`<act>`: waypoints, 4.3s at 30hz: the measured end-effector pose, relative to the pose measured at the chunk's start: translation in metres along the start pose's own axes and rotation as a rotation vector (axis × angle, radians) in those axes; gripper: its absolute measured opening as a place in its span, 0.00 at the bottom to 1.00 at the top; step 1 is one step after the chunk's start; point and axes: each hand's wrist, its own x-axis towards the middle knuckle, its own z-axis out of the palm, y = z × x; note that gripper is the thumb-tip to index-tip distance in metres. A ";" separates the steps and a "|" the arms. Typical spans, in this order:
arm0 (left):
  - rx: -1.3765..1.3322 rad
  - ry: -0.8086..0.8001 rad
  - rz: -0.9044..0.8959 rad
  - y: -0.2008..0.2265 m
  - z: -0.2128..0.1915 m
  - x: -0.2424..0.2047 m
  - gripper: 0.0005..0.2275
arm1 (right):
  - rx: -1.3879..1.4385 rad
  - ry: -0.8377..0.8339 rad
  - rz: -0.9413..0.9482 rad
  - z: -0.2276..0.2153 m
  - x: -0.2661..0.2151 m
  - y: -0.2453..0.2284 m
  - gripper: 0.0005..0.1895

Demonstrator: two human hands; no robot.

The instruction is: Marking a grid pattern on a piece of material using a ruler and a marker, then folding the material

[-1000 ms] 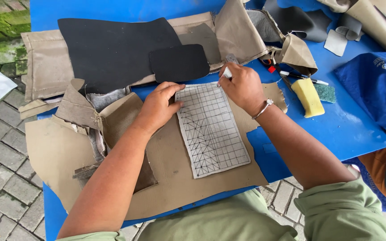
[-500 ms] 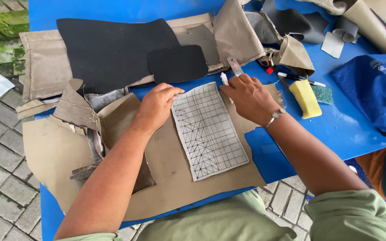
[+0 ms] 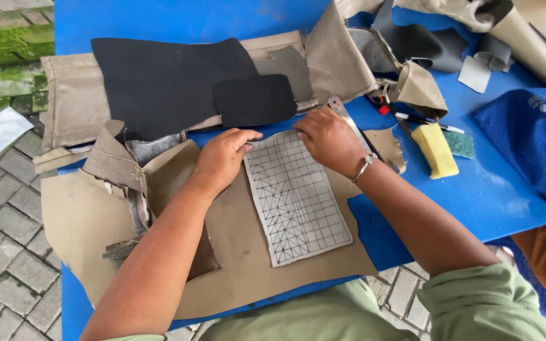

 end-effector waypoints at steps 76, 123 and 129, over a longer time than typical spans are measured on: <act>0.612 -0.100 0.291 -0.028 0.035 -0.013 0.05 | -0.118 -0.079 -0.263 -0.015 -0.023 -0.032 0.10; 0.561 -0.171 0.352 -0.022 0.027 -0.011 0.03 | -0.137 -0.033 -0.285 -0.005 -0.029 -0.034 0.09; 0.511 -0.182 0.313 -0.004 0.010 -0.011 0.03 | -0.034 -0.045 -0.209 -0.027 -0.033 -0.040 0.09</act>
